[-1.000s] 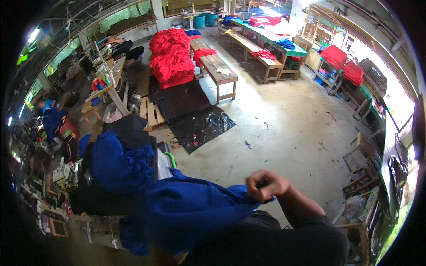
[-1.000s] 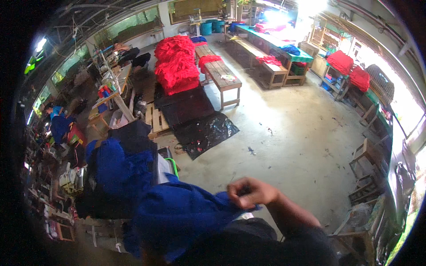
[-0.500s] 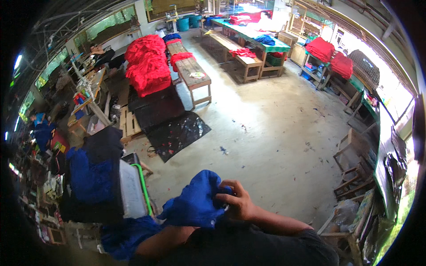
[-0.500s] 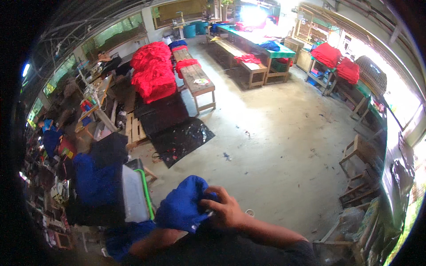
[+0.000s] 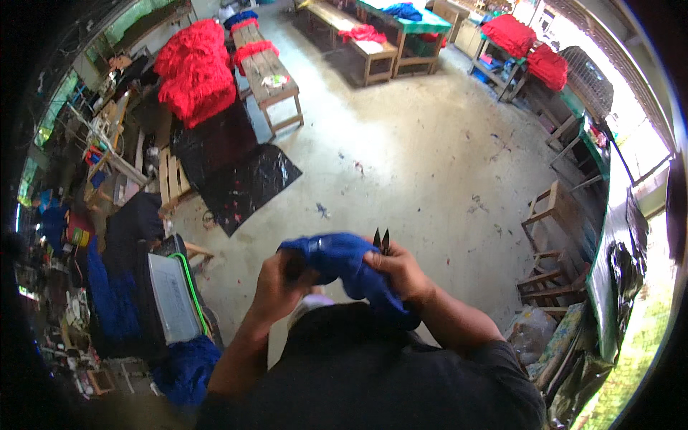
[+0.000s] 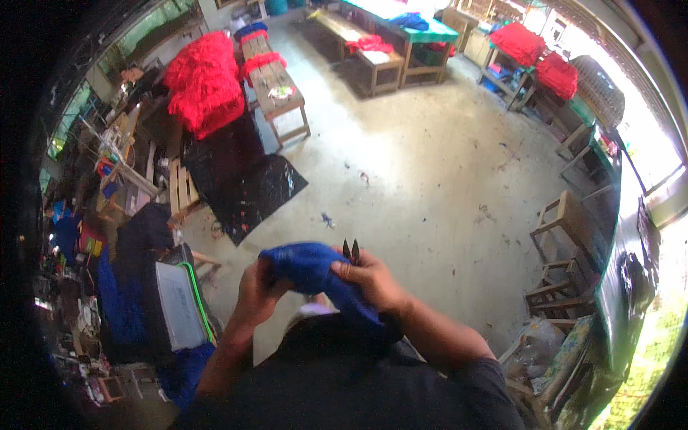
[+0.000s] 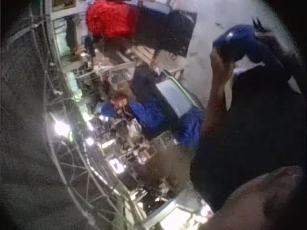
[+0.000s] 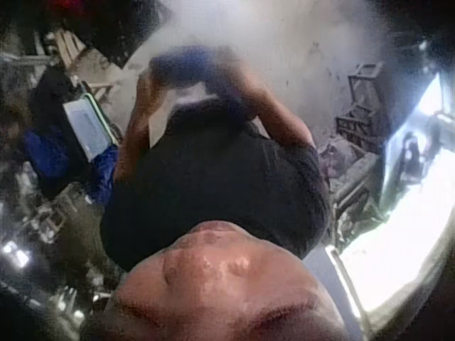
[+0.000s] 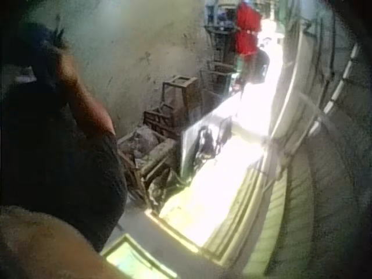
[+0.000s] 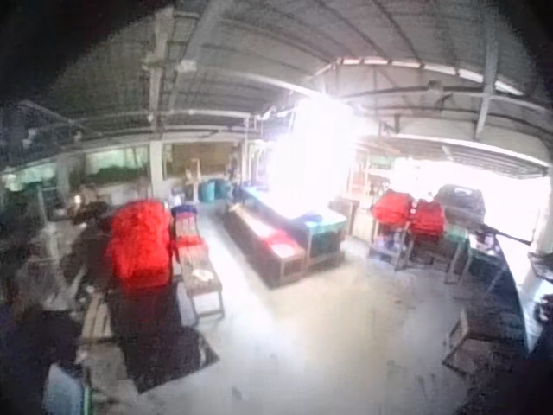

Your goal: The person trims loose threads and edges from a blue fabric item using small scissors. They repeatedly adjust the fabric, cut small sections, and place the trimmed pieces onto a nearby pile.

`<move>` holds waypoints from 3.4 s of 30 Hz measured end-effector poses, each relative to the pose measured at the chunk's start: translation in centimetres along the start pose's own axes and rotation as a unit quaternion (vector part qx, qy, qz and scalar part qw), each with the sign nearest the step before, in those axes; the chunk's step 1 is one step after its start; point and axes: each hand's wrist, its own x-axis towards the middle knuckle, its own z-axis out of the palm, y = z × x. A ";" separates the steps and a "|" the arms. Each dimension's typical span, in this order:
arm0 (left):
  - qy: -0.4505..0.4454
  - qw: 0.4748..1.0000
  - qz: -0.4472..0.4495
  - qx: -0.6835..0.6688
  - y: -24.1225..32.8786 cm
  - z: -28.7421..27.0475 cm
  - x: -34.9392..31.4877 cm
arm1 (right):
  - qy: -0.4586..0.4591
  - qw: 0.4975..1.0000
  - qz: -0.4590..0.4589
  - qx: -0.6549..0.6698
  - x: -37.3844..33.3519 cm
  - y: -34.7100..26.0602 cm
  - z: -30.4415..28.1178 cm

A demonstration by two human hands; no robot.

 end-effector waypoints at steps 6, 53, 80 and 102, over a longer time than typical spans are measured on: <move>0.147 0.960 0.187 0.151 -2.6 1.0 9.8 | 0.034 0.999 0.010 -0.006 6.7 -3.7 -4.0; 0.026 0.958 -0.217 0.185 12.9 1.2 59.5 | -0.469 0.859 -0.073 -0.191 53.3 -41.4 -24.8; 0.168 0.971 -0.171 0.010 7.4 -4.3 58.6 | -0.313 0.823 -0.282 -0.382 47.4 -42.8 -19.4; 0.203 0.967 -0.077 -0.130 2.8 -6.2 56.2 | -0.303 0.782 -0.283 -0.465 47.2 -37.6 -9.0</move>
